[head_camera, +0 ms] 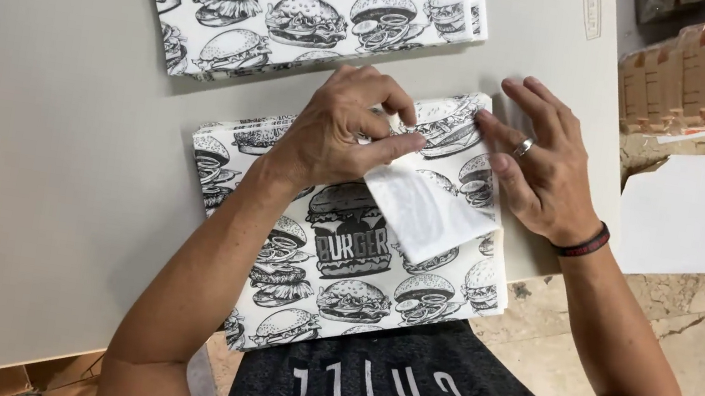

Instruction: Folding printed burger wrapping papers and peeling adhesive strips to prepare them for use.

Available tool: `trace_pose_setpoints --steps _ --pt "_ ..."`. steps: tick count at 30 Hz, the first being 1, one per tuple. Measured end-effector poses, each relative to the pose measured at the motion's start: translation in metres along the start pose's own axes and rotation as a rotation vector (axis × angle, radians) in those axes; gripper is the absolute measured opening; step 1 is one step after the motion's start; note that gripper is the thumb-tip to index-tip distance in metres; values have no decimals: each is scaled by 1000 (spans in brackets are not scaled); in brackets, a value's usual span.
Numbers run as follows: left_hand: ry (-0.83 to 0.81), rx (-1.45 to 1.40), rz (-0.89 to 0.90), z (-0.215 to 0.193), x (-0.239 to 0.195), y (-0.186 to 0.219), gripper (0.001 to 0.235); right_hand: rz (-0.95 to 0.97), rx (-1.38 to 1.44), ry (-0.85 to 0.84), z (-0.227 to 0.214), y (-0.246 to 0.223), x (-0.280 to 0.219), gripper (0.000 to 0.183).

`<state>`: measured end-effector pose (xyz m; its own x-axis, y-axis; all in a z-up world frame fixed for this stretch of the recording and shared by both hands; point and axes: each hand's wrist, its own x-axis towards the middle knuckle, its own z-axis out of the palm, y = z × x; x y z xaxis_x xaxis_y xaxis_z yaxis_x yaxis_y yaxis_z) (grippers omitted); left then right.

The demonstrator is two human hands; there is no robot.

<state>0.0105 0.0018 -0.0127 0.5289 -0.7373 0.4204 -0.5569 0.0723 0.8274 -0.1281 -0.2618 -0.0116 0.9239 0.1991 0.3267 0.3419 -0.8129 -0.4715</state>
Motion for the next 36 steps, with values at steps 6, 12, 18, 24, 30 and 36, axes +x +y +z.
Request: trace_pose_setpoints --steps 6,12,18,24,30,36 --pt "-37 78 -48 -1 1 3 39 -5 30 26 6 7 0 56" --pt "-47 78 -68 1 -2 -2 31 -27 71 5 7 6 1 62" --pt "-32 36 -69 5 -6 -11 44 -59 154 69 3 14 -1 70" --pt "16 26 -25 5 -6 -12 42 -33 157 107 8 11 3 62" --pt "-50 73 -101 1 3 7 37 -43 65 86 9 11 3 58" --pt "-35 131 -95 4 -2 -3 32 -27 41 33 7 5 4 63"
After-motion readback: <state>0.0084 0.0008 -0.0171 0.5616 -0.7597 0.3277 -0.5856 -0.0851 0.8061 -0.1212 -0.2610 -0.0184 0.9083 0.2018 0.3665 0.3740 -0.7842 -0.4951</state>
